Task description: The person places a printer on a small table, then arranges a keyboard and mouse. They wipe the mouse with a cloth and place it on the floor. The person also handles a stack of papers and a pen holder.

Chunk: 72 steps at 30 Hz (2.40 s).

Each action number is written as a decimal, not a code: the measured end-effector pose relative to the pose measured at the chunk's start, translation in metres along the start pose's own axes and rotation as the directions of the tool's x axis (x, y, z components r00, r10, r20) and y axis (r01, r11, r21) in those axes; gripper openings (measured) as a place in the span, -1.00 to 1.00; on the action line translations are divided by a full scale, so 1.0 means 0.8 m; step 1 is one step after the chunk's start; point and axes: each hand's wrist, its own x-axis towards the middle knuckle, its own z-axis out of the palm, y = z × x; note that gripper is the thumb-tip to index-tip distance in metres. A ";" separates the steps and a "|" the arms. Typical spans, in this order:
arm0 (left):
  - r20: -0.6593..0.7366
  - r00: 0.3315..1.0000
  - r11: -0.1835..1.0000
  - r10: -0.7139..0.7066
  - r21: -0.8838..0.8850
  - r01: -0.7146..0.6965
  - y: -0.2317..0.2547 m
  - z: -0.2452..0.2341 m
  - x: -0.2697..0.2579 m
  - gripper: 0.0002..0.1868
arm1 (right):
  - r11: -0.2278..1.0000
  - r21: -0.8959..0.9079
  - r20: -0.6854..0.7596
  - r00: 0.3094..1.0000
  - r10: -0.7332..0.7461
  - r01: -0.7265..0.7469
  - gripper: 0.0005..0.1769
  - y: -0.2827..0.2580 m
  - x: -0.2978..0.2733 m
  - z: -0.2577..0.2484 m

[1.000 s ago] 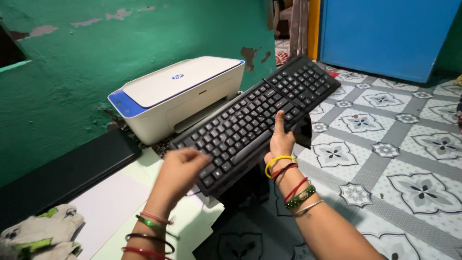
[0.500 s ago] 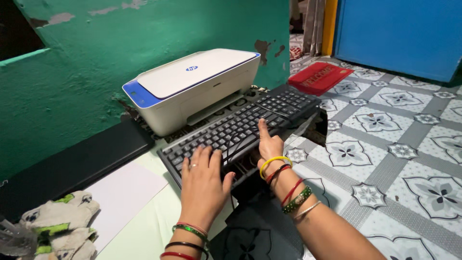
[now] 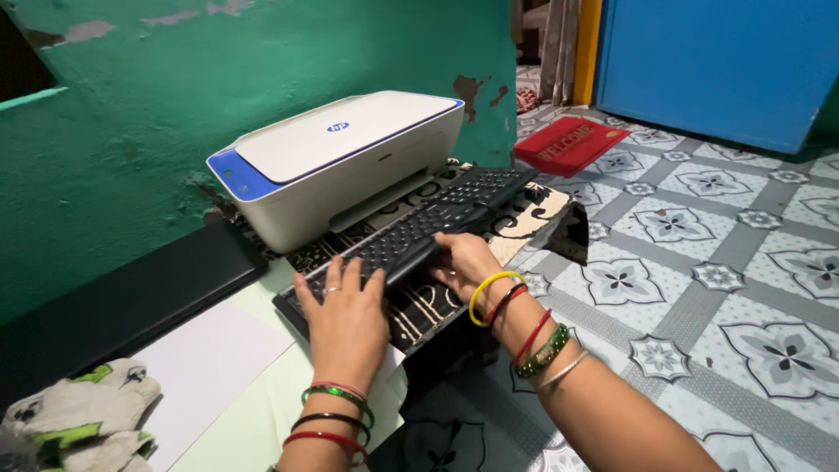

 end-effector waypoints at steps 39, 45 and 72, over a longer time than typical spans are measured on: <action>0.512 0.839 -0.450 0.185 -0.715 0.535 0.007 0.005 0.051 -0.60 | 0.954 0.294 0.376 0.925 -0.055 -0.063 -0.74 -0.148 -0.034 0.131; 0.598 0.791 -0.264 0.130 -0.748 0.609 -0.024 -0.052 0.021 -0.74 | 0.792 0.605 0.402 0.891 -0.213 -0.083 -0.70 -0.247 0.009 0.136; 0.378 0.434 -0.297 -0.818 -0.923 0.244 -0.232 0.029 -0.041 -0.27 | -0.589 -0.700 0.715 0.383 -0.585 0.404 -0.81 -0.103 -0.013 0.201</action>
